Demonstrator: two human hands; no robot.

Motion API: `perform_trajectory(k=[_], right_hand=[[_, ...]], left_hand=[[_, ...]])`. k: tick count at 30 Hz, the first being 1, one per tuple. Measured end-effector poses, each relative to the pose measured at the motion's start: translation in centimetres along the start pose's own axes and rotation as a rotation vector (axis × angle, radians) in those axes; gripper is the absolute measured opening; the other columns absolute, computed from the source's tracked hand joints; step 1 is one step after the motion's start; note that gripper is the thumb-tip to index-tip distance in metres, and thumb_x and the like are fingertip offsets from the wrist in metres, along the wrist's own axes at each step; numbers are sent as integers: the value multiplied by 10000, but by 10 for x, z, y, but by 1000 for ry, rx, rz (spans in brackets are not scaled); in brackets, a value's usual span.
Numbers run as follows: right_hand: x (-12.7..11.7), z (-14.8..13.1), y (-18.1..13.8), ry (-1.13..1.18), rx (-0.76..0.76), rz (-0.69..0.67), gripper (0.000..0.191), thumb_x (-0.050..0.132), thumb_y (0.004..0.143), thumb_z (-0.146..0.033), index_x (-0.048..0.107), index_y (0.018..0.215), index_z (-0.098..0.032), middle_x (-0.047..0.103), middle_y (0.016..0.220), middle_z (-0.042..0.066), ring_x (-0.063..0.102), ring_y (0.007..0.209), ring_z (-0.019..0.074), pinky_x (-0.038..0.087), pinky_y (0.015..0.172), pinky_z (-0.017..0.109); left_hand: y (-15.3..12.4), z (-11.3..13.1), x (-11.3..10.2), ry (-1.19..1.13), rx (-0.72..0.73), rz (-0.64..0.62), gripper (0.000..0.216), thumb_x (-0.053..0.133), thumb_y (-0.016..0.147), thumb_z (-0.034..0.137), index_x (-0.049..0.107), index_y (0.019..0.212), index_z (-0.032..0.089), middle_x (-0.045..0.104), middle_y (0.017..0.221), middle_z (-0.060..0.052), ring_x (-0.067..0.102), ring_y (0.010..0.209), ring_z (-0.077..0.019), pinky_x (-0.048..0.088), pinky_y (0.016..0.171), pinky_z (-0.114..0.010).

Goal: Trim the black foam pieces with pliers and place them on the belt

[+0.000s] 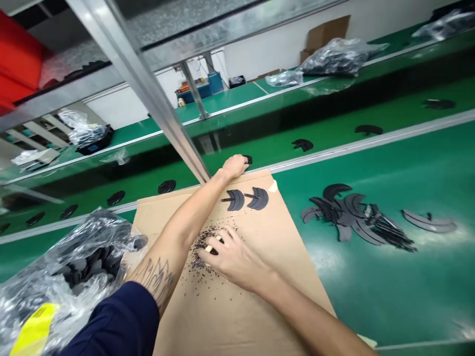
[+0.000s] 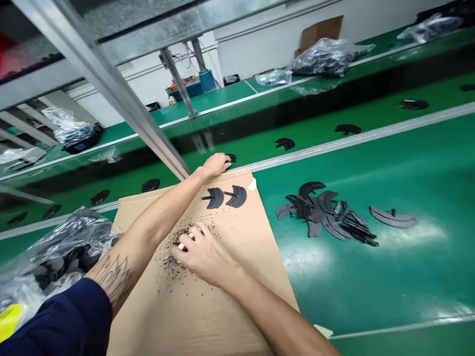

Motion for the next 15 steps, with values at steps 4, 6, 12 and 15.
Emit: perform_trajectory(k=[4,6,12,15], right_hand=[[-2,8,1,25,66,-25,292,600,894,-140,597,1180,-198,624,1067,95,505,950,250,401,879,411],[-6,10,3,52,81,46,266,582,903,-141,598,1166,-180,630,1024,94,505,902,243,409,809,387],[-35,29,-10,288,295,607,145,604,950,-198,545,1083,-190,577,934,60,530,850,203,445,711,325],[-42,46,-21,454,490,812,400,775,839,-318,521,1129,-214,551,1087,85,559,910,209,489,736,334]], left_hand=[[-10,-13,-20,-49,-39,85,103,614,944,179,715,953,159,690,1039,-106,628,925,-213,502,812,-316],[-33,-15,-41,-188,42,207,114,590,960,176,699,930,161,682,963,-86,605,866,-181,488,796,-296],[-156,-27,-81,-612,171,380,225,527,1015,313,644,932,140,672,862,-43,596,733,-113,483,685,-234],[-215,-34,-71,-961,142,296,315,570,996,435,630,944,131,666,814,-39,609,692,-103,496,640,-222]])
Point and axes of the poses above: each hand's wrist, its own y-axis towards the middle knuckle, its own x-axis out of the palm, z = x × y, the point moved 7 cm from there along y, towards the middle knuckle
